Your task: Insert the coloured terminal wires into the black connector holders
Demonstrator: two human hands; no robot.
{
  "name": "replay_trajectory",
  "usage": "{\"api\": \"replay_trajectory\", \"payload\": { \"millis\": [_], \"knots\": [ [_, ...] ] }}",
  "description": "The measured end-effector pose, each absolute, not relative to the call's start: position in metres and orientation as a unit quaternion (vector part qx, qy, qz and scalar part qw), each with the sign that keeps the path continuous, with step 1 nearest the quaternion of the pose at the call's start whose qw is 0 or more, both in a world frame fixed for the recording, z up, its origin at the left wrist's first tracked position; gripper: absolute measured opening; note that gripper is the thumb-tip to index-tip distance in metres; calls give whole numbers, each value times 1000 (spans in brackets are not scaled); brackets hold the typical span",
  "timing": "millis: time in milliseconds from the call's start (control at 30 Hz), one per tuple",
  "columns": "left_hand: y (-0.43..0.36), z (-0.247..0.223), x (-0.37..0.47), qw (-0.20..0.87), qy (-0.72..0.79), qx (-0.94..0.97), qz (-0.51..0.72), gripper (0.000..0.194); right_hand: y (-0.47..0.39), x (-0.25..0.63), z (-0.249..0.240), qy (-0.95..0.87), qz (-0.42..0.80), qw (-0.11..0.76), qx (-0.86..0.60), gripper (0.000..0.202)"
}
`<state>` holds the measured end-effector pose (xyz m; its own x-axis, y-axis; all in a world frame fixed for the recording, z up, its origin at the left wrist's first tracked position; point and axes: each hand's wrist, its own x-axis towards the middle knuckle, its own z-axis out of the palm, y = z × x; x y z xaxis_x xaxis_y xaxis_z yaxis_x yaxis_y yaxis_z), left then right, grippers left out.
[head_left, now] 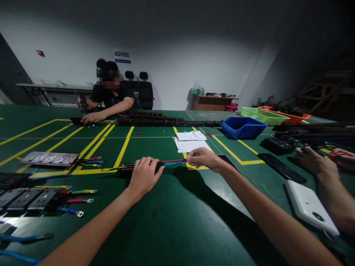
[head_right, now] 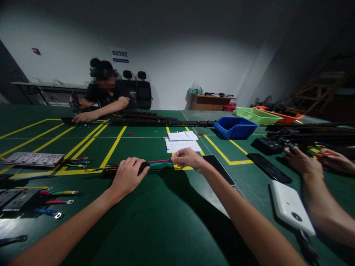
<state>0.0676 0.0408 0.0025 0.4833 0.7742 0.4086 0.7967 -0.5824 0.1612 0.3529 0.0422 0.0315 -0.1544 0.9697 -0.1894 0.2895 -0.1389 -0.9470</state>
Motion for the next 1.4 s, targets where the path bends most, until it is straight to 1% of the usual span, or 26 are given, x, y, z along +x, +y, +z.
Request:
{"api": "replay_trajectory", "payload": {
  "millis": [200, 333, 533, 700, 833, 933, 1000, 1100, 1233, 1300, 1400],
  "knots": [
    [41, 3, 67, 20, -457, -860, -225, 42, 43, 356, 22, -565, 510, 308, -571, 51],
    [40, 4, 68, 21, -457, -861, -221, 42, 43, 355, 23, -568, 516, 291, -571, 44],
    [39, 6, 69, 30, -462, -859, -217, 42, 39, 348, 39, -578, 508, 348, -536, 40],
    [39, 5, 69, 31, -463, -859, -217, 42, 37, 344, 40, -483, 581, 407, -514, 33],
    [41, 4, 68, 27, -459, -860, -222, 42, 41, 346, 31, -421, 630, 408, -510, 25],
    [41, 3, 68, 26, -458, -859, -225, 42, 44, 347, 23, -405, 652, 401, -501, 25],
    [41, 2, 68, 25, -457, -859, -229, 42, 46, 346, 19, -417, 632, 405, -513, 26],
    [42, 2, 68, 23, -455, -860, -230, 42, 46, 346, 17, -475, 559, 395, -553, 30],
    [42, 3, 67, 24, -457, -861, -221, 43, 47, 350, 18, -572, 460, 317, -601, 33],
    [41, 3, 68, 24, -457, -862, -218, 43, 46, 351, 21, -603, 444, 288, -597, 33],
    [40, 4, 68, 32, -459, -861, -217, 42, 44, 351, 29, -613, 439, 306, -581, 32]
  ]
}}
